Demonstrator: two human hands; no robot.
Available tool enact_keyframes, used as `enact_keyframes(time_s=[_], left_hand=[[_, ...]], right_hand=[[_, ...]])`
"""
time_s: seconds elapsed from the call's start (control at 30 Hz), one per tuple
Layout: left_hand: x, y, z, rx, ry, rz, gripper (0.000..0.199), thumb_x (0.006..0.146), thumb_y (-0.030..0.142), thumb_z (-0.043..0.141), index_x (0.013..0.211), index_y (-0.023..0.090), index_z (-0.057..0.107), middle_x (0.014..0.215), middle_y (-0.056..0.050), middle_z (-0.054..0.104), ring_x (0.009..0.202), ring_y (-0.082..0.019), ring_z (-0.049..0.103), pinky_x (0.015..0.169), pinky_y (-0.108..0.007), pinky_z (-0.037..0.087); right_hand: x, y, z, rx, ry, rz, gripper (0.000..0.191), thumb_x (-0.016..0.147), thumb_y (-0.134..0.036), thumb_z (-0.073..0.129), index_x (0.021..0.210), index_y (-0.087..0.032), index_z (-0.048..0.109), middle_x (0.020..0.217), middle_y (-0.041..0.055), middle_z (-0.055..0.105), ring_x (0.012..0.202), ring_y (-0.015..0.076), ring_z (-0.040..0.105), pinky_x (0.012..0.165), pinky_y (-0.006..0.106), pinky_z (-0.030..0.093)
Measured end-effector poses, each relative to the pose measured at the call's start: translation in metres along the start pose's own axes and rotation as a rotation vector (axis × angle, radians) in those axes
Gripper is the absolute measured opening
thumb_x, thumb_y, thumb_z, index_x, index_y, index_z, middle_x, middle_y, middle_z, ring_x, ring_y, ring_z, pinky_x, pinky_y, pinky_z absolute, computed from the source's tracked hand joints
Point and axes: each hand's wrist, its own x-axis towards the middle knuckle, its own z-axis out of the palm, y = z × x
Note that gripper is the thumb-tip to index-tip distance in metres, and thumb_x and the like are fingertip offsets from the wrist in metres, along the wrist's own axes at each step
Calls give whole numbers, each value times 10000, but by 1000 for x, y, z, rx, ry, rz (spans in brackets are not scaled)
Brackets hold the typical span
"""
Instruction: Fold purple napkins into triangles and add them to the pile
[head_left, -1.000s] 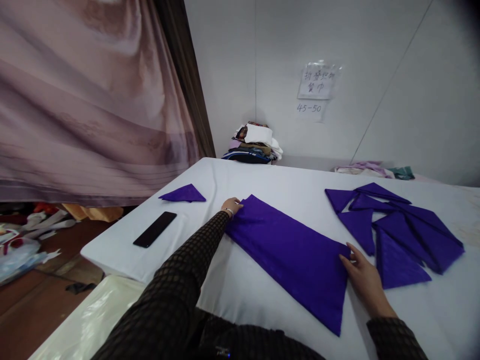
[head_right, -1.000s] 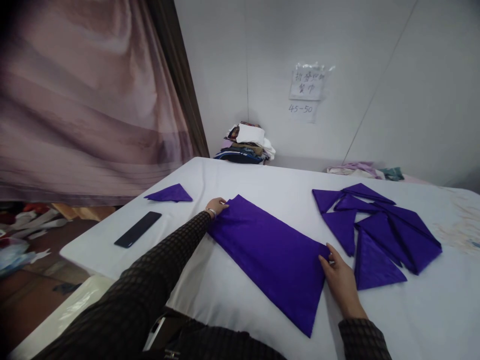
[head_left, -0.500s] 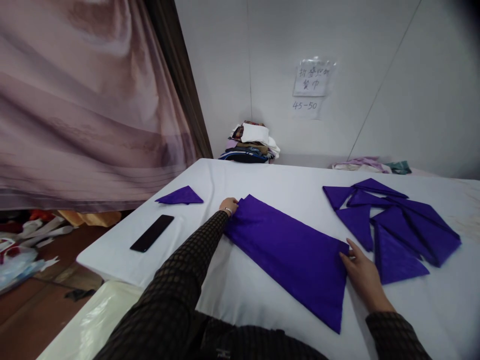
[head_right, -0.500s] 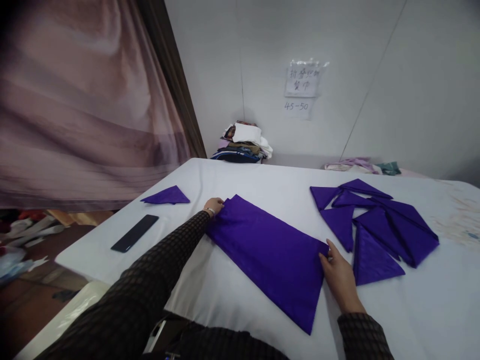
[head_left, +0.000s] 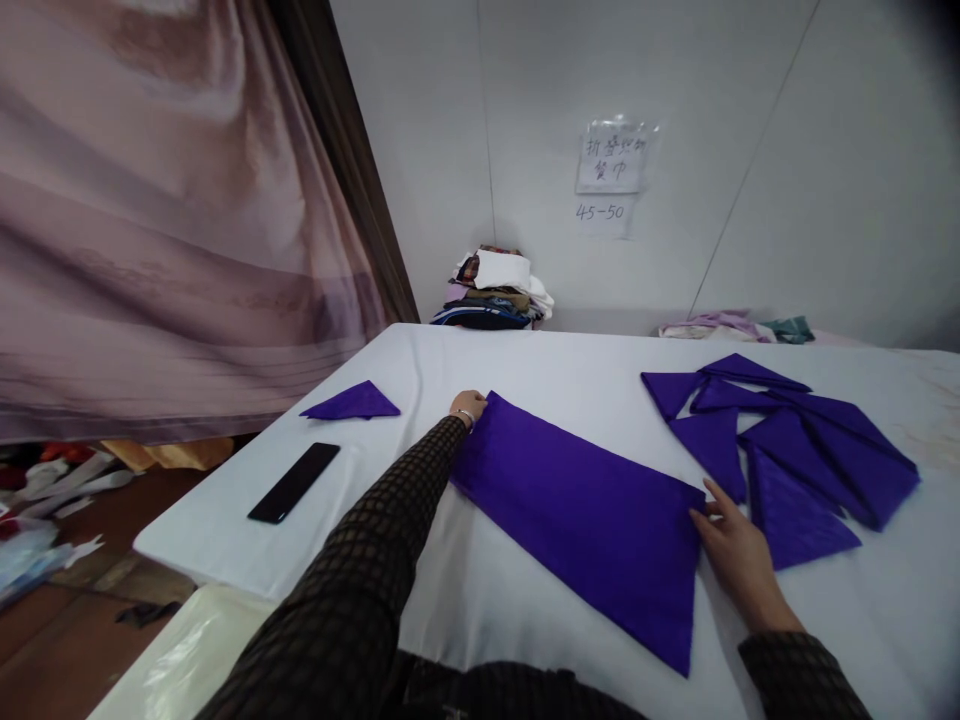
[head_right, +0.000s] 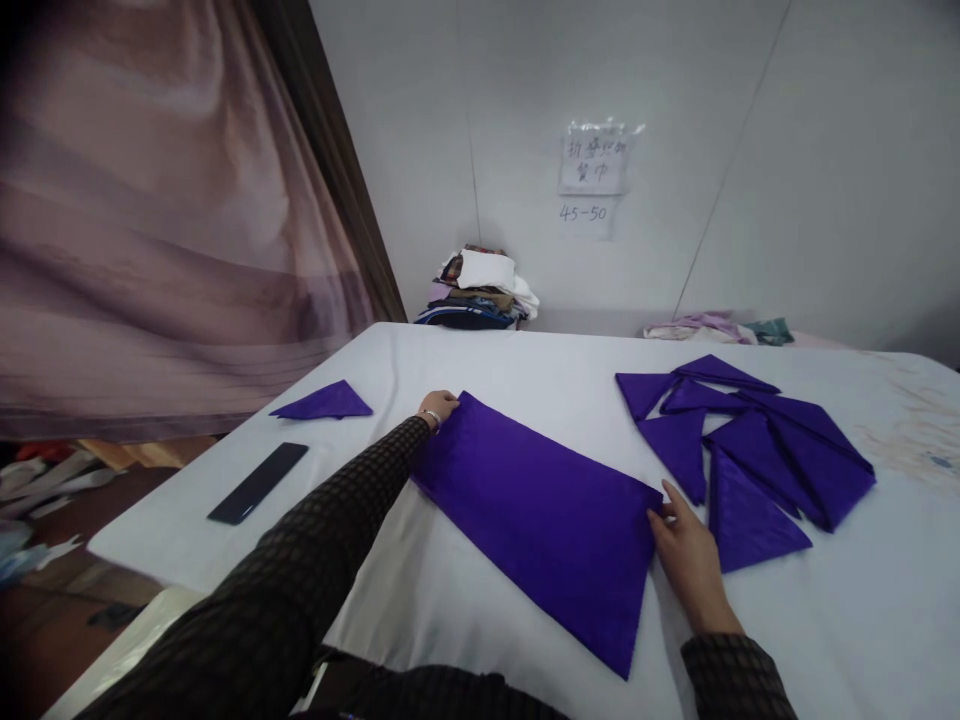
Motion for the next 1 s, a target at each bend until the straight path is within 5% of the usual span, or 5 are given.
enact_keyframes(time_s=[0.3,0.43,0.6,1.0], left_hand=[[13,1,10,8,-62,-34,206,850,316,577,963,167,663,1054,-74,666,999,-200,605,857,-304,454],[14,0,6,-7,-146,-21,320,884,351,539,1144,164,551,1155,-77,574,987,-201,584,832,-410,505],[11,-5,3,13,-249,-8,336,883,346,541,1169,169,537,1178,-78,559,992,-208,579,825,-411,510],[4,11,12,139,-78,14,186,807,317,590,905,193,690,1021,-64,693,975,-193,615,789,-252,449]], right_hand=[[5,11,5,21,37,-30,645,725,-547,466,1235,-163,561,781,53,675,565,188,599,557,301,453],[3,10,3,94,55,-36,628,728,-556,497,1222,-176,571,810,47,659,580,164,584,558,275,462],[2,12,4,251,55,-16,634,733,-561,554,1232,-171,563,839,47,653,615,147,584,557,240,464],[8,14,3,139,11,59,651,682,-586,523,1174,-168,605,820,53,677,641,190,613,598,284,471]])
